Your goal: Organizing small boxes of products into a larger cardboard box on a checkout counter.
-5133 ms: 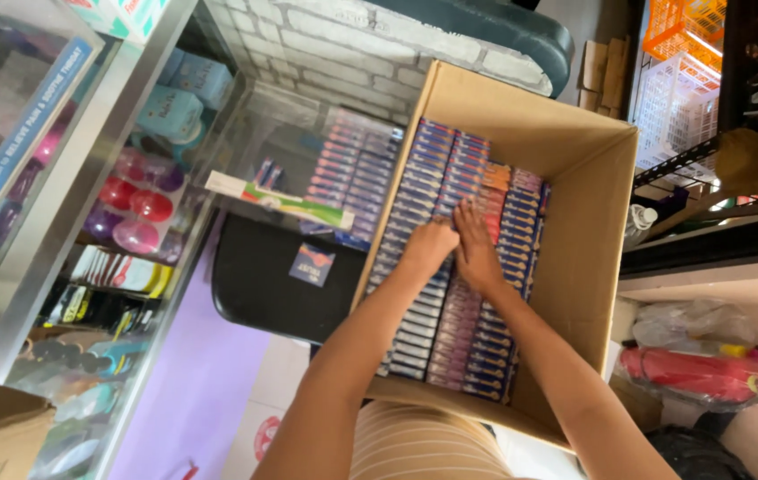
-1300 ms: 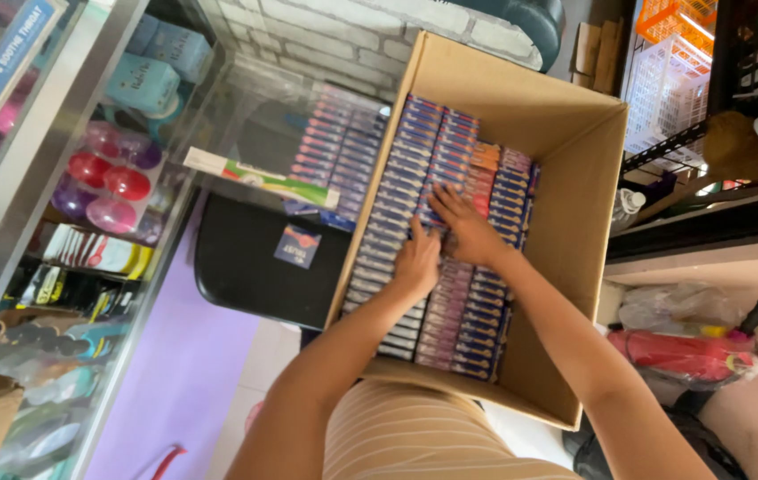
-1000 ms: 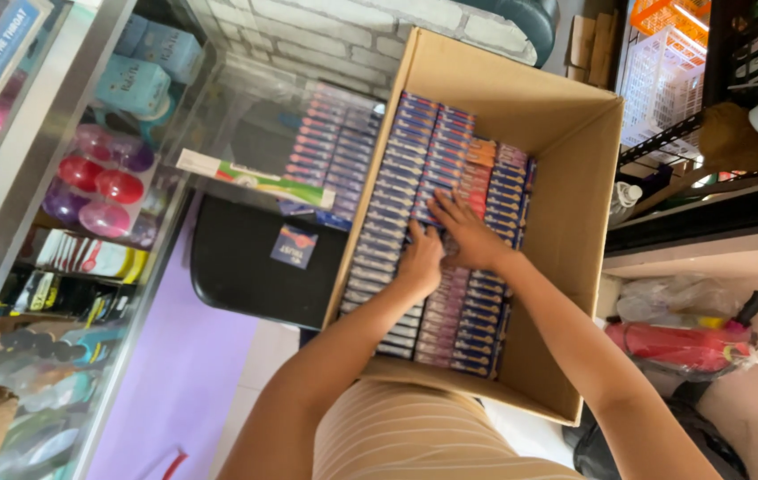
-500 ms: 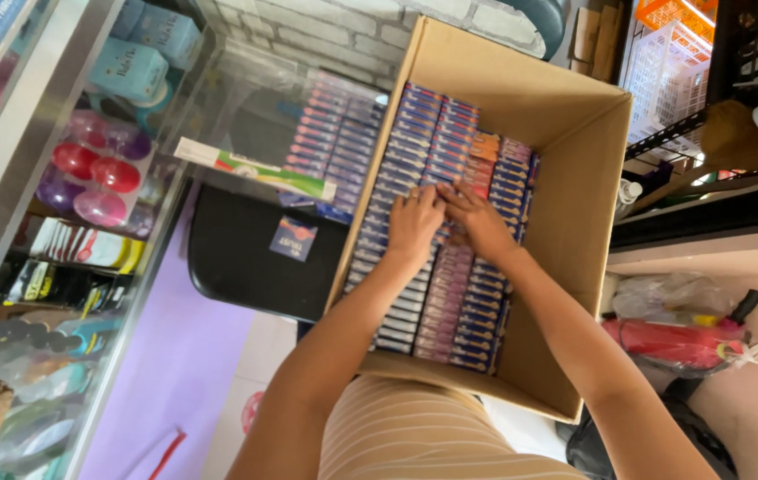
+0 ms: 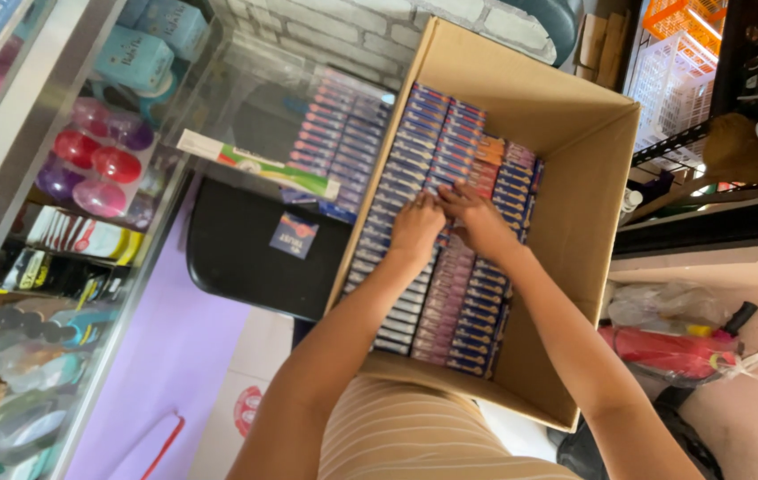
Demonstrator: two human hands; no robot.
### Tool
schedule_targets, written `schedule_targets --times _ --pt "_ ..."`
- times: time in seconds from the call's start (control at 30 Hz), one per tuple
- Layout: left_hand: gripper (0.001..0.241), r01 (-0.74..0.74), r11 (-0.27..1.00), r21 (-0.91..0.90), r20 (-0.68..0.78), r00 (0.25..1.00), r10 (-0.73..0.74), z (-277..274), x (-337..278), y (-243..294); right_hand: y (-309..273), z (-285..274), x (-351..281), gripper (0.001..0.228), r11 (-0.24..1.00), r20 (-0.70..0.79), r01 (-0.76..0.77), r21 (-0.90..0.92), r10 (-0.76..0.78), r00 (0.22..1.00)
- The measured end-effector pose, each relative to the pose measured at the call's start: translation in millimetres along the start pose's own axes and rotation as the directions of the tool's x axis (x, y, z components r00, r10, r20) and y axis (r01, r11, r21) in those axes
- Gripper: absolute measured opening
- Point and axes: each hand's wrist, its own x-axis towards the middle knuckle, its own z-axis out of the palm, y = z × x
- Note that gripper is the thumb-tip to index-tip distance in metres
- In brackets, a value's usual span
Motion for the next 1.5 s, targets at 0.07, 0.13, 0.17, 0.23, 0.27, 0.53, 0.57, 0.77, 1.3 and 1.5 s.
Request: schedule_targets --times 0.07,0.13,0.17,0.23,0.27,0.53,0.57,0.77,1.3,1.5 --pt "0.021 0.014 1.0 0.007 0.031 0.999 -0.015 4 1 1 21 17 -6 0.081 1.0 0.037 -0.012 0.029 0.011 0.999" --pt "0.019 0.025 1.0 0.018 0.057 0.998 -0.026 6 1 -1 14 12 -4 0.084 0.998 0.069 -0.024 0.055 0.02 0.997" --pt "0.021 0.032 0.999 0.0 0.011 0.999 -0.032 7 2 -1 -3 -2 0 0.103 0.989 0.124 -0.134 0.054 0.127 0.984" --pt "0.022 0.04 0.999 -0.019 -0.037 0.998 -0.041 -1 3 1 -20 -10 3 0.125 0.969 0.179 -0.242 0.043 0.231 0.957" --pt "0.025 0.033 0.999 -0.019 0.012 0.999 -0.033 -10 3 1 -21 -4 3 0.129 0.965 0.236 -0.264 -0.007 0.258 0.937" --pt "0.067 0.088 0.996 0.035 0.402 0.911 -0.094 -30 -4 13 -21 35 -3 0.126 0.953 0.17 -0.238 -0.187 0.27 0.948" --pt "0.071 0.112 0.993 0.04 0.466 0.877 -0.118 -32 -5 13 -22 34 -2 0.125 0.951 0.158 -0.241 -0.192 0.272 0.949" --pt "0.068 0.131 0.988 0.078 0.414 0.897 -0.152 7 -11 13 -28 31 2 0.123 0.945 0.152 -0.274 -0.178 0.301 0.941" --pt "0.042 -0.129 0.815 -0.565 -0.272 0.962 -0.037 -235 -17 -41 -31 39 7 0.112 0.961 0.159 -0.214 -0.175 0.242 0.957" --pt "0.02 0.226 0.732 -0.643 -0.38 0.736 -0.561 -191 -84 -158 -26 48 5 0.119 0.974 0.079 -0.211 -0.08 0.217 0.973"
